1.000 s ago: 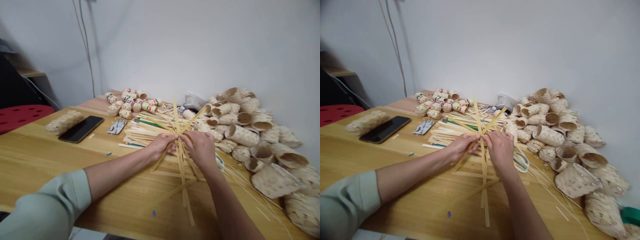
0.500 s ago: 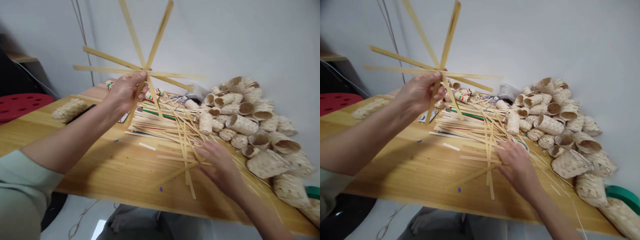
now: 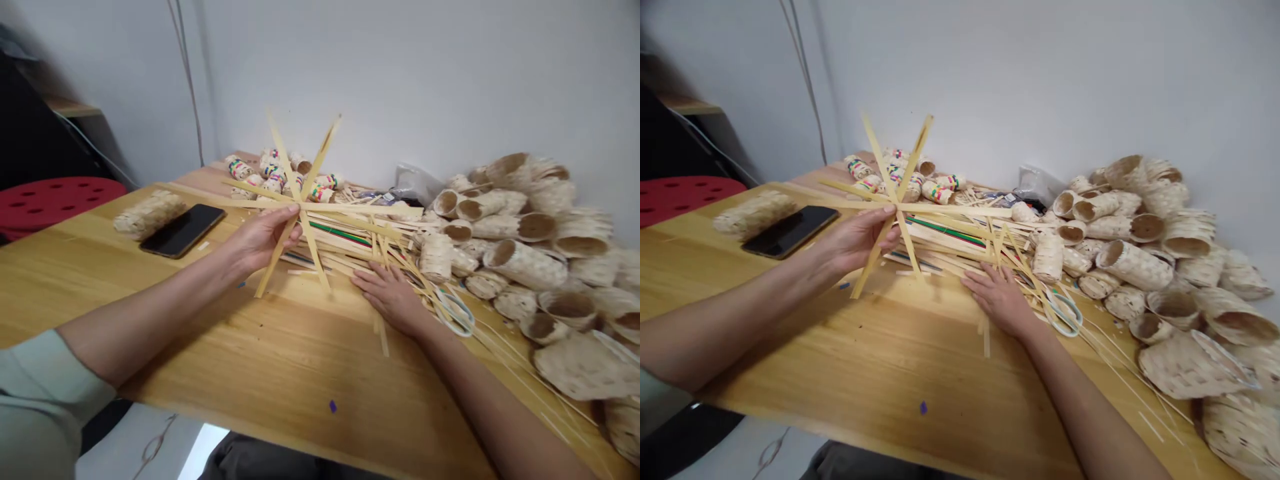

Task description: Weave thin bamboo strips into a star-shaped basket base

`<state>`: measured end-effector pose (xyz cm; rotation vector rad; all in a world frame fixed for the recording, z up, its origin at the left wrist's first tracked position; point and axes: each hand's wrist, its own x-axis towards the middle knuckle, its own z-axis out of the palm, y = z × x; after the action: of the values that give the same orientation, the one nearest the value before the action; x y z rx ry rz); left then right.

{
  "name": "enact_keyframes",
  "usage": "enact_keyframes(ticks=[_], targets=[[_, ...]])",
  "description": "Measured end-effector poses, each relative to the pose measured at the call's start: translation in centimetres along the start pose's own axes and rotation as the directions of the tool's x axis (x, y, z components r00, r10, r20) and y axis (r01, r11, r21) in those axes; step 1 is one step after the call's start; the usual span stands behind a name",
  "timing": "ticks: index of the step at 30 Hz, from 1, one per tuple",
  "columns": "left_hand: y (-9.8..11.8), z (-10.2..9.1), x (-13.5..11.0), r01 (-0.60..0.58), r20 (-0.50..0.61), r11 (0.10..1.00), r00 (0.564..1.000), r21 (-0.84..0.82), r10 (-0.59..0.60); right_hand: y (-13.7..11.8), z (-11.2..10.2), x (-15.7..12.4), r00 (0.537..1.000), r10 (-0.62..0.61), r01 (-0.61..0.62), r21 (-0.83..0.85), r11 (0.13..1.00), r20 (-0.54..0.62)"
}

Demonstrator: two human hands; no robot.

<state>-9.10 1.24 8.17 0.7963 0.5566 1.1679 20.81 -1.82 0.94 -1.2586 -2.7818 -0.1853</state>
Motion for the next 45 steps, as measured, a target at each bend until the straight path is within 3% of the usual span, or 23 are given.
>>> enact_keyframes(ticks=[6,8,11,13,16,17,18,20,21,22,25,29,31,34,36,37,41,45], targets=[[-3.0,0.3,-0.3,0.123,-0.048,0.992,0.991,0.008,-0.123,0.3,-0.3,1.3,0.995,0.039,-0.035,0.052,0.998,-0.092],[-4.3,0.8,-0.7,0.154,-0.042,0.988,0.987,0.022,-0.153,0.1,-0.6,0.6,0.979,0.123,-0.097,0.161,0.982,-0.162],[-5.7,1.0,-1.2,0.174,-0.009,0.983,0.985,0.058,-0.173,1.2,-1.6,-2.1,0.914,0.354,-0.266,0.365,0.892,-0.200],[-6.2,1.1,-1.6,0.185,-0.022,0.979,0.983,0.086,-0.183,2.5,-3.1,-4.5,0.810,0.546,-0.410,0.459,0.788,-0.214],[-6.9,1.5,-2.3,0.253,-0.033,0.957,0.967,0.143,-0.251,2.3,-6.5,-6.9,0.573,0.765,-0.511,0.601,0.614,-0.294],[-7.3,1.8,-2.6,0.286,-0.024,0.943,0.958,0.172,-0.286,1.4,-7.7,-7.1,0.564,0.761,-0.525,0.573,0.629,-0.320],[-7.6,2.1,-2.9,0.319,-0.015,0.926,0.946,0.203,-0.323,0.2,-8.6,-6.9,0.620,0.713,-0.518,0.513,0.685,-0.326],[-8.4,2.9,-3.5,0.365,0.007,0.895,0.925,0.257,-0.380,-2.9,-9.5,-5.8,0.794,0.556,-0.437,0.404,0.804,-0.248],[-8.7,3.2,-3.8,0.375,0.016,0.885,0.919,0.276,-0.394,-4.4,-9.5,-5.0,0.857,0.486,-0.401,0.368,0.839,-0.173],[-9.0,3.6,-4.1,0.380,0.025,0.878,0.914,0.291,-0.405,-5.7,-9.2,-4.2,0.880,0.460,-0.403,0.327,0.855,-0.117],[-9.6,4.5,-4.7,0.381,0.044,0.865,0.908,0.327,-0.417,-7.5,-7.4,-2.8,0.886,0.462,-0.448,0.327,0.832,0.040],[-10.0,5.4,-4.8,0.338,0.064,0.870,0.921,0.358,-0.384,-6.8,-5.8,-2.5,0.896,0.421,-0.416,0.598,0.685,0.140],[-10.2,5.8,-4.6,0.307,0.077,0.870,0.929,0.385,-0.361,-6.3,-5.5,-2.6,0.889,0.421,-0.410,0.718,0.562,0.178],[-10.6,6.1,-4.0,0.267,0.094,0.865,0.937,0.425,-0.335,-6.0,-5.3,-2.4,0.836,0.466,-0.456,0.839,0.297,0.290],[-10.8,6.2,-3.7,0.240,0.113,0.869,0.942,0.433,-0.317,-5.9,-5.3,-2.3,0.806,0.486,-0.463,0.871,0.164,0.337],[-10.8,6.2,-3.6,0.232,0.130,0.870,0.940,0.435,-0.315,-5.9,-5.3,-2.3,0.805,0.488,-0.458,0.877,0.147,0.339],[-10.4,6.0,-3.5,0.265,0.199,0.866,0.906,0.425,-0.375,-5.6,-5.4,-2.6,0.841,0.458,-0.423,0.878,0.226,0.287],[-10.5,5.7,-3.6,0.287,0.219,0.877,0.895,0.385,-0.389,-5.1,-5.1,-2.5,0.858,0.404,-0.420,0.886,0.196,0.318]])
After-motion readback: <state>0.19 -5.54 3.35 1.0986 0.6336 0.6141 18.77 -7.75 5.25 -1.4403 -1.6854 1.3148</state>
